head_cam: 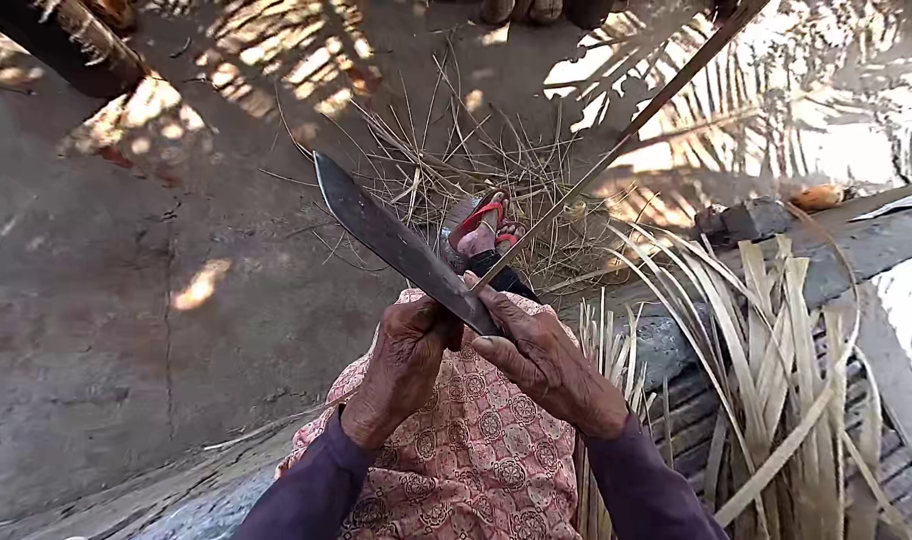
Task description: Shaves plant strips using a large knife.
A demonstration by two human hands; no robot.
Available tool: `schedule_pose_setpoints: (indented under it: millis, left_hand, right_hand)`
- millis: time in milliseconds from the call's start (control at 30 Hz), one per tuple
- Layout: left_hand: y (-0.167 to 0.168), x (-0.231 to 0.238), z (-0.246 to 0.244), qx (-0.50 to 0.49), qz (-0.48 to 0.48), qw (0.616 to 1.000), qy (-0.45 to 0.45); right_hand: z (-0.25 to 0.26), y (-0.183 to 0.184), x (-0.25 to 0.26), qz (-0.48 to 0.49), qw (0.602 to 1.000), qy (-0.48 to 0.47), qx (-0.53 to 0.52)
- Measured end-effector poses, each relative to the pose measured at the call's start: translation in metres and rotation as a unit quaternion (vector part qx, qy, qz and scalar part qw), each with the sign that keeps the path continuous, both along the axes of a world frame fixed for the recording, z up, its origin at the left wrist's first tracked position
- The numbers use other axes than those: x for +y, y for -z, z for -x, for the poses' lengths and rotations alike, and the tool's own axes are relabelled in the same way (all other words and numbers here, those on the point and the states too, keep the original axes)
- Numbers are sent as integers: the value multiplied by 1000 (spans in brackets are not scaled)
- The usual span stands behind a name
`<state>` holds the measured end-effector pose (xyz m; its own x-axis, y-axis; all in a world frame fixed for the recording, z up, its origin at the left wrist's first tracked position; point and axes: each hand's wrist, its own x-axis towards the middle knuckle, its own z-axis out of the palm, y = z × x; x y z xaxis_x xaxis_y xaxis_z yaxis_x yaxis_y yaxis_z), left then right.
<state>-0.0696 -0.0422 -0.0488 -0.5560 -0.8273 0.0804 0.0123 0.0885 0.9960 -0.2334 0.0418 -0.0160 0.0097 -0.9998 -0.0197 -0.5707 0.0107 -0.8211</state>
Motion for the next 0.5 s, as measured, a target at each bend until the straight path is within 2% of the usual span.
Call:
schedule_pose_setpoints:
  millis: [133,333,400,500]
  left_hand:
    - [11,11,7,15,77,995,-68]
    - [23,17,-2,29,93,993,-72]
    - [19,24,-15,12,133,990,-45]
    - [16,36,-46,-17,139,990,-15]
  right_hand:
    - [4,7,1,34,997,-4,63]
    - [8,28,-1,71,991,-32,108]
    - [25,31,-1,38,993,16,111]
    - [84,36,15,-76,976,202,-9]
